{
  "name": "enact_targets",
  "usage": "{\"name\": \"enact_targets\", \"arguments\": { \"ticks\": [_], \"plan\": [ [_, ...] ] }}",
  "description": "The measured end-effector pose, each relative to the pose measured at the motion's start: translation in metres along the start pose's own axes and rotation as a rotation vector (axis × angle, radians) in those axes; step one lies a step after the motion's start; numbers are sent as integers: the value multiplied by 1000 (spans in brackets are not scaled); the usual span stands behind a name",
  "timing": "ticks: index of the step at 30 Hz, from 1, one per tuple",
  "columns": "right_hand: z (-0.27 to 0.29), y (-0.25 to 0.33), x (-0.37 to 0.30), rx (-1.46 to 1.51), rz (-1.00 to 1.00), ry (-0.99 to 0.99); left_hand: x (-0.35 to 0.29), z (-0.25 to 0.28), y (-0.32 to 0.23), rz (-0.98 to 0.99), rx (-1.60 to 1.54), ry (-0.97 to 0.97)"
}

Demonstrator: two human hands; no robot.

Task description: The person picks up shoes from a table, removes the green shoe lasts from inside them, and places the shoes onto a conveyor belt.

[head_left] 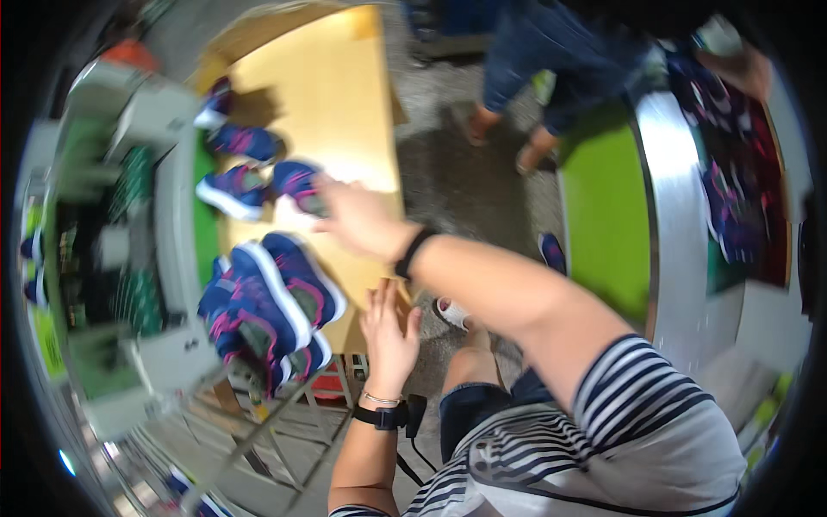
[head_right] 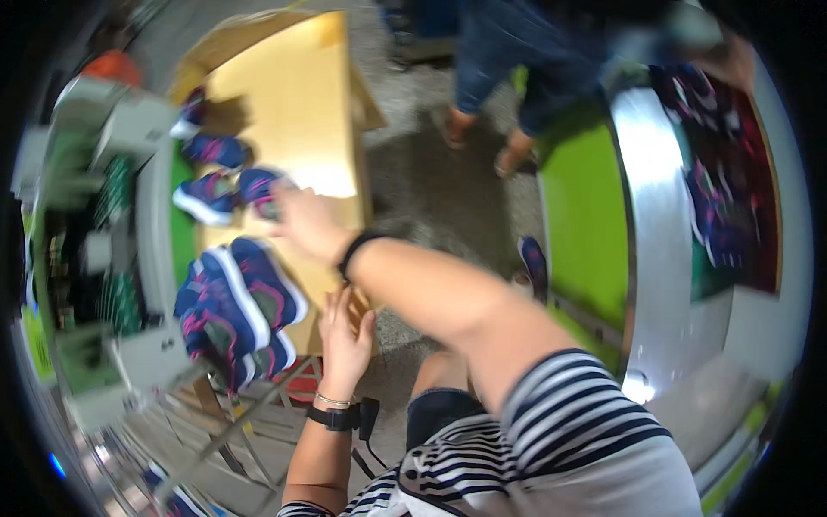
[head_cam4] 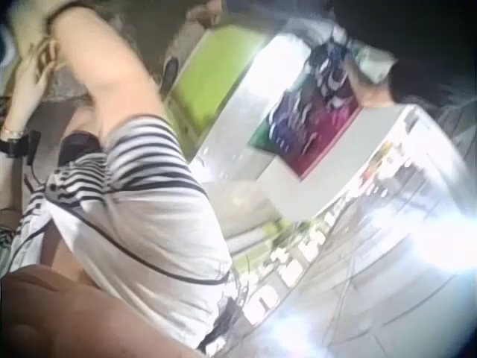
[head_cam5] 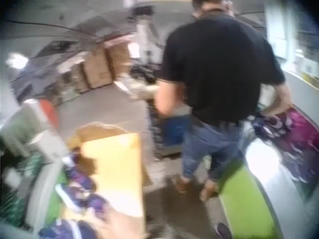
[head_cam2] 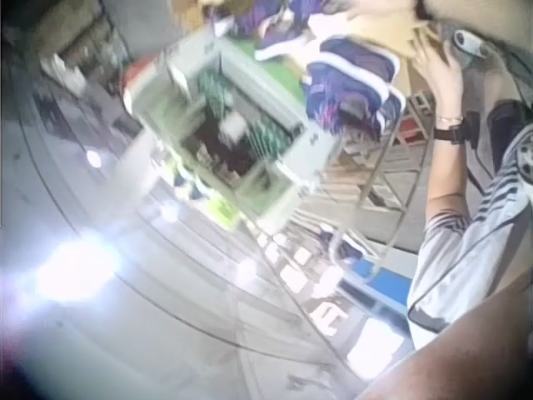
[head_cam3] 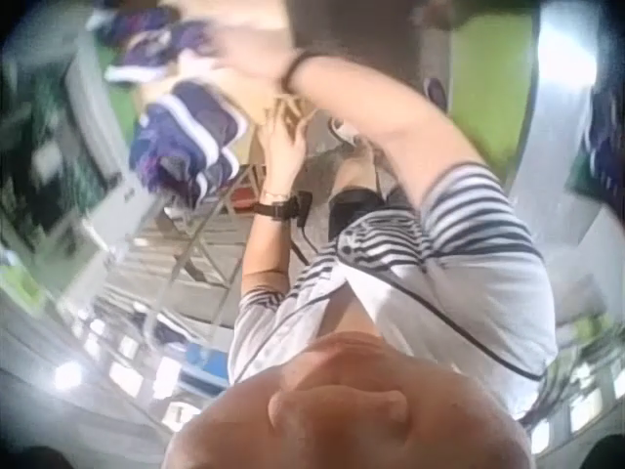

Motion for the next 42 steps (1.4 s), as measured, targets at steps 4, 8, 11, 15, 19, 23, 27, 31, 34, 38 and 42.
{"name": "enact_targets", "arguments": {
  "ticks": [4,8,11,15,19,23,27,31,34,38,42],
  "plan": [
    [-23,-20,-61,460,127,-67,10,-62,2,-157,72,266],
    [16,-211,-191,427,-117,-247,8,-59,6,-152,478,115],
    [23,-415,-309,-114,-777,-61,10,-61,8,-118,459,139],
    [28,-623,-446,-315,-1204,178,12,-67,-7,-307,398,82],
    [28,-759,-477,-457,-1375,149,9,-79,19,-139,239,-27],
    [32,-816,-408,-637,-1021,-104,14,-106,27,-176,260,-59],
    [15,-879,-369,-567,-1180,-119,24,-119,38,-188,273,-58],
    [4,-900,-369,-463,-1395,-164,21,-109,52,-186,279,-54],
    [-10,-863,-367,-378,-1450,-145,8,-86,54,-179,271,-65],
    [-28,-722,-339,14,-1210,-71,-7,-55,43,-190,274,-60],
    [-24,-505,-320,788,-1028,47,-2,-57,32,-203,391,97]
  ]
}}
Point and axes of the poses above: each hand's wrist, its own x-axis towards the middle knuckle, its own z-axis out of the back of the hand, y = z × x, the point moved 9 cm from there along x, towards the middle knuckle, and after that the axes turned 8 degrees about -z, right-handed, at the moved point
